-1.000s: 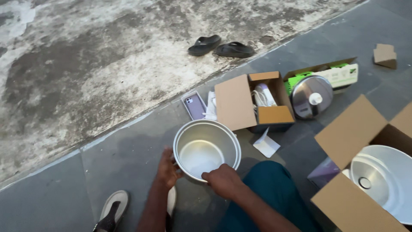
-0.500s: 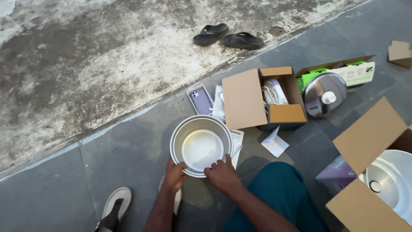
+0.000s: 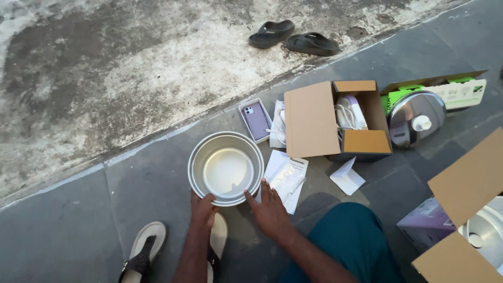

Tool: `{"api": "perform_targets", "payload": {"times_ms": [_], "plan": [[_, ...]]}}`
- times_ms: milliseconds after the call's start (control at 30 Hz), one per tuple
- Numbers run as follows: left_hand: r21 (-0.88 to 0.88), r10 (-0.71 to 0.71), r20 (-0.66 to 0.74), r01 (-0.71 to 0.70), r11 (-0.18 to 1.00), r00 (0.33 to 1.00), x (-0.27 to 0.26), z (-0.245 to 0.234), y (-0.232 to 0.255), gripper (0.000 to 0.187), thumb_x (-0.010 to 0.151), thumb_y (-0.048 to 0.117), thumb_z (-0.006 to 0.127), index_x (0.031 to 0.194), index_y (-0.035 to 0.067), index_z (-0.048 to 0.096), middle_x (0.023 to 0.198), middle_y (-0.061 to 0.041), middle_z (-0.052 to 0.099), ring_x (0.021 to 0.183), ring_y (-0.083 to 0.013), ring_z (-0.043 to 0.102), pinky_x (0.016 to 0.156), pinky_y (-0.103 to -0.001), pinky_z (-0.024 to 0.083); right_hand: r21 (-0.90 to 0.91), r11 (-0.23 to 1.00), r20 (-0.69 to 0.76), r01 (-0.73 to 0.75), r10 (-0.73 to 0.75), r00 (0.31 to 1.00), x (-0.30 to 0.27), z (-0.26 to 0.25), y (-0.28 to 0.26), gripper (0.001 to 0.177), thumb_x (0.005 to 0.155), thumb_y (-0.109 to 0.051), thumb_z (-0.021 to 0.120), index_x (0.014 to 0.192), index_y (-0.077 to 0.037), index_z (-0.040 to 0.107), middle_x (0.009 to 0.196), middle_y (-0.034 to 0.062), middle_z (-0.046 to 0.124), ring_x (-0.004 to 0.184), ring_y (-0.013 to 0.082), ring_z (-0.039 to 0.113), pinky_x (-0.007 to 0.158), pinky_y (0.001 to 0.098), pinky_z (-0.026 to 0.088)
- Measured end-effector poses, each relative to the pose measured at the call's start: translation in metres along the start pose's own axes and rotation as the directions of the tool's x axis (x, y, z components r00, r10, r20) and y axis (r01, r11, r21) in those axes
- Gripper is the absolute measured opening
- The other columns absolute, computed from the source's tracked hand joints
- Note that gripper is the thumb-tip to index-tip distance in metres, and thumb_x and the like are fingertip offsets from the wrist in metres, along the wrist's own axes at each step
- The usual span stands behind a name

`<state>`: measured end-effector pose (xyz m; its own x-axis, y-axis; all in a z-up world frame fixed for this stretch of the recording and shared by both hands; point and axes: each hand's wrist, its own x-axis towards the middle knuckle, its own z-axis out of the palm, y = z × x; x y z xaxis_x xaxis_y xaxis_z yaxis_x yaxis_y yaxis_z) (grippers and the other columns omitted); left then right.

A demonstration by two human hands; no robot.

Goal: The person sits on a tiled floor and unpacks a cardboard box containing a rice cooker. They remove styrofoam pieces, a plastic-wrapped manual, a metal inner pot, and a glass lid, placing each item aside on the floor.

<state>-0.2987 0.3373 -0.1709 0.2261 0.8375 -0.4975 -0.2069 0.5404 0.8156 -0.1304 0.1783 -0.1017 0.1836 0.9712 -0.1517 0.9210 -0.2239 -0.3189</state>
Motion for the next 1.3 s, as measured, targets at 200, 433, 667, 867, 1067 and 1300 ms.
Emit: {"api": "perform_targets", "payload": {"times_ms": [200,433,667,867,1067,1300], "plan": [[0.025,-0.089,-0.037,0.09,0.996,0.995,0.001,0.0,-0.007,0.081,0.074,-0.012,0.047,0.146,0.024,0.04,0.125,-0.011,0.058,0.101,-0.0313,0.067,0.075,-0.051,0.061,0.013,0.998,0.132,-0.059,0.057,0.99,0.007,-0.01,-0.002,0.071,0.095,-0.031,0.068,0.157,-0.025,0.035,0.163,0.0339,0.008,0.153,0.0419,0.019,0.118,0.0558,0.026],[0.06,-0.137,-0.047,0.14,0.988,0.989,0.002,0.002,-0.003,0.076,0.078,-0.009,0.048,0.147,0.021,0.039,0.127,-0.013,0.059,0.102,-0.0354,0.068,0.075,-0.052,0.061,0.041,0.996,0.169,-0.08,0.072,0.983,0.009,-0.008,-0.002,0.074,0.097,-0.03,0.068,0.16,-0.028,0.029,0.165,0.0323,0.003,0.153,0.0415,0.018,0.116,0.0592,0.029],[0.138,0.148,-0.113,-0.132,0.982,0.982,0.007,0.001,-0.026,0.079,0.077,0.001,0.06,0.15,0.01,0.031,0.137,-0.019,0.049,0.124,-0.0389,0.055,0.097,-0.059,0.049,0.179,0.981,0.148,-0.072,0.045,0.988,0.003,-0.01,0.007,0.093,0.088,-0.03,0.077,0.162,-0.029,0.022,0.163,0.0346,0.005,0.15,0.046,0.026,0.106,0.0617,0.039],[0.878,0.833,0.246,-0.478,0.025,0.495,-0.046,-0.007,-0.055,0.086,0.088,0.034,0.073,0.154,-0.003,0.033,0.151,-0.041,0.036,0.141,-0.0601,0.038,0.117,-0.063,0.033,0.258,0.96,0.101,-0.106,0.082,0.991,-0.022,-0.013,0.025,0.094,0.088,-0.026,0.077,0.165,-0.028,0.024,0.165,0.0368,0.016,0.113,0.0516,0.059,0.096,0.0556,0.051],[0.512,0.723,0.641,-0.846,-0.15,0.26,-0.082,0.086,-0.077,0.075,0.078,0.033,0.072,0.139,-0.002,0.046,0.144,-0.036,0.042,0.136,-0.0595,0.039,0.113,-0.066,0.033,0.428,0.9,-0.101,-0.077,0.132,0.986,-0.052,-0.02,0.048,0.083,0.091,-0.021,0.073,0.163,-0.018,0.031,0.163,0.0378,0.02,0.112,0.0511,0.06,0.096,0.0541,0.051],[0.199,0.468,0.842,-0.961,0.193,0.268,-0.144,0.241,-0.067,0.051,0.09,0.016,0.066,0.134,-0.005,0.051,0.141,-0.031,0.049,0.133,-0.0483,0.047,0.11,-0.054,0.04,0.439,0.897,-0.646,-0.057,0.359,0.674,-0.116,-0.075,0.134,0.067,0.09,-0.011,0.07,0.151,-0.002,0.044,0.158,0.0304,0.039,0.144,0.0501,0.043,0.113,0.0501,0.043]]}}
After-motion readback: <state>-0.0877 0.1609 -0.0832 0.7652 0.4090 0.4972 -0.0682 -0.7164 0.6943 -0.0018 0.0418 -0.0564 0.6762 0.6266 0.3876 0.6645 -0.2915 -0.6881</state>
